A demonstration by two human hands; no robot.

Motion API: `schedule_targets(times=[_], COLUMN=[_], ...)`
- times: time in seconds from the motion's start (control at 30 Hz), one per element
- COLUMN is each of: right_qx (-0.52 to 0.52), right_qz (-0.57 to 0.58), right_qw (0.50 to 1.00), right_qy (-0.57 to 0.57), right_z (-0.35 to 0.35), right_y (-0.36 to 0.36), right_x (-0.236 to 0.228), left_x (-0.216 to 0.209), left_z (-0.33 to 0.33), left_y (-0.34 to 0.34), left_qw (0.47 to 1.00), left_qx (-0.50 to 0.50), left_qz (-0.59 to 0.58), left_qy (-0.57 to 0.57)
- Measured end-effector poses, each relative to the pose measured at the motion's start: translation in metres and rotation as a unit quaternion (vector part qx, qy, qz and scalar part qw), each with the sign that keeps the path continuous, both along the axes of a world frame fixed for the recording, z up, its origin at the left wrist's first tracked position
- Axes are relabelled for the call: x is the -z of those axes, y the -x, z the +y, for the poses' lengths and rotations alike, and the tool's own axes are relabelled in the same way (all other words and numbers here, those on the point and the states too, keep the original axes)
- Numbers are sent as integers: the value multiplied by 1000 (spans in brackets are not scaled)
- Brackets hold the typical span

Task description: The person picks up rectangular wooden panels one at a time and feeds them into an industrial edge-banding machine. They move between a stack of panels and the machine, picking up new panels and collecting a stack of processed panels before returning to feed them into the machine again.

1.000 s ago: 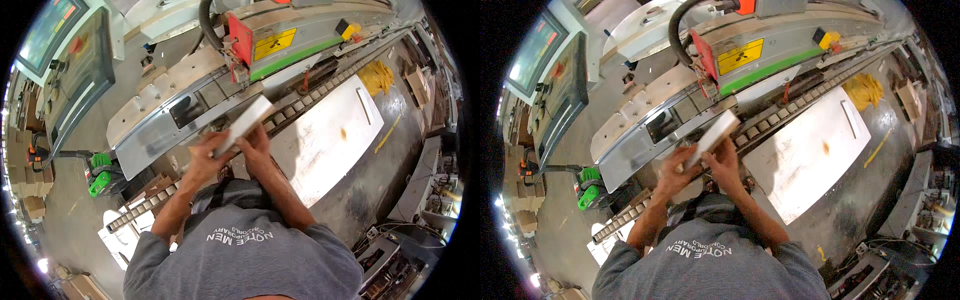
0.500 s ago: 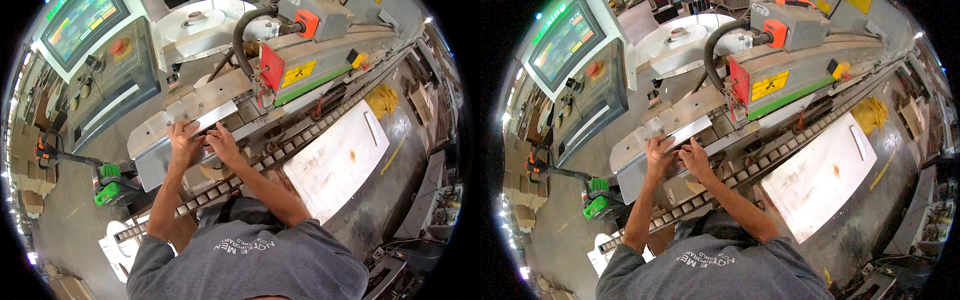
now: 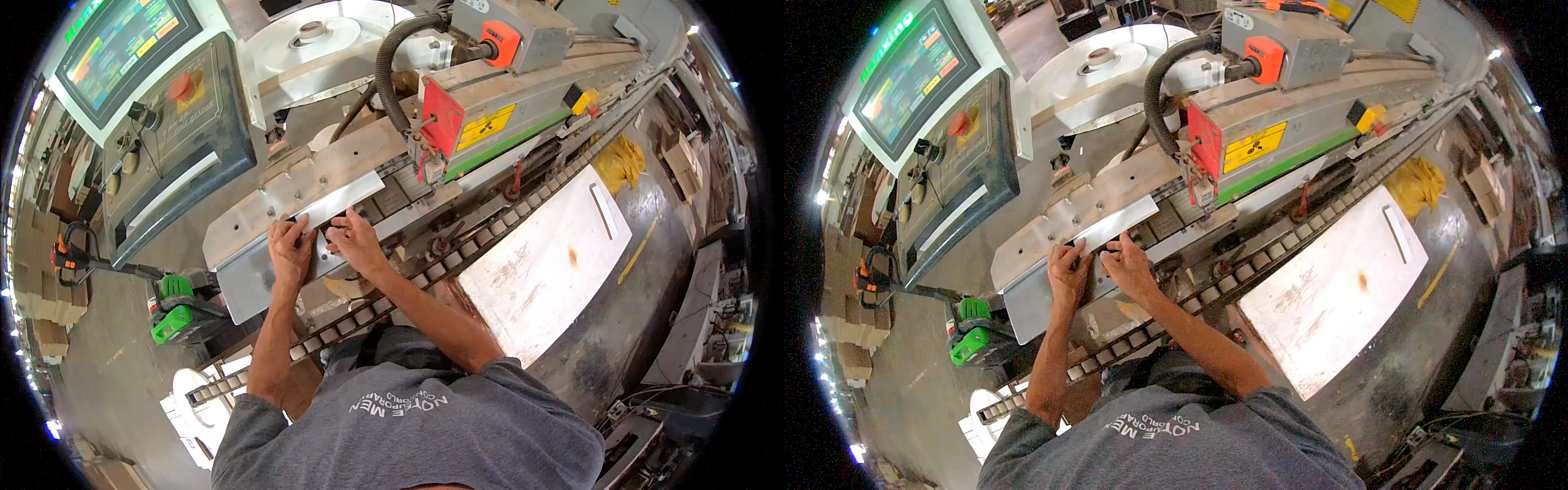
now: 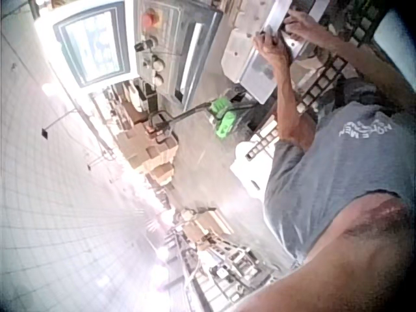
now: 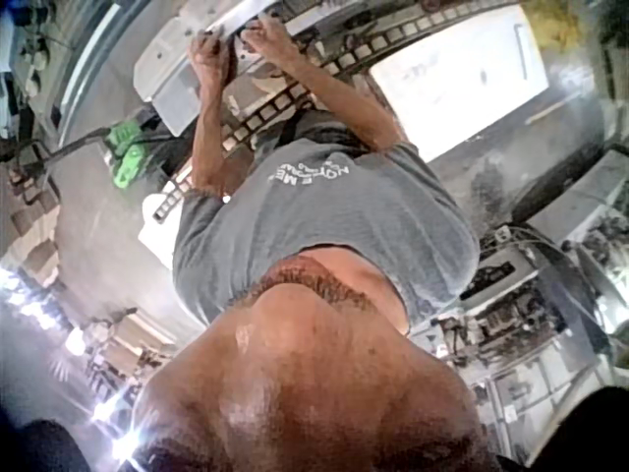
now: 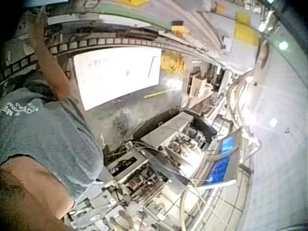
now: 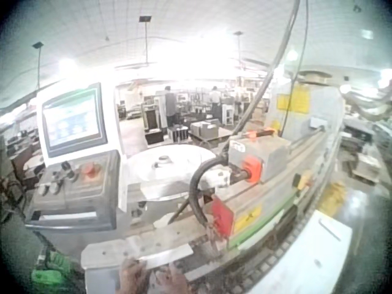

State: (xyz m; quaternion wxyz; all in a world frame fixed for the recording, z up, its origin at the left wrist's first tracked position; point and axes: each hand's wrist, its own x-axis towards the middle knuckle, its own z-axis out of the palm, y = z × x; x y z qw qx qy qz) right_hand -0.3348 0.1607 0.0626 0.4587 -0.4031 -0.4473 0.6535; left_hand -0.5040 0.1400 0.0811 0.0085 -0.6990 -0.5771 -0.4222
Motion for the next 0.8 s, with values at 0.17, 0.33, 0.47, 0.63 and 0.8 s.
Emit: schedule_targets(times=[0.17,0.33,0.47,0.63,0.8], right_qx=[-22,-33,-39,14,21], right_qz=[-6,-5,-16,-22,-28], right_qw=[1000,999,999,999,998], right_qy=[18,16,-6,-47,-60], right_z=[-1,-2,1,2,6], right_y=[-6,-10,-10,-4,-6], right_x=[-12,-20,-14,-5,-2], left_x=[0,0,1,-1,0], left_z=[-2,-1,1,3,5], left_y=[-3,-4,-5,-4,-10], left_qw=[1000,1000,1000,1000,1000], left_qx=[-4,-15,-17,-6,-6], left_qz=[-13,-13,4,6,-10], left_qy=[0,17,-5,-2,13])
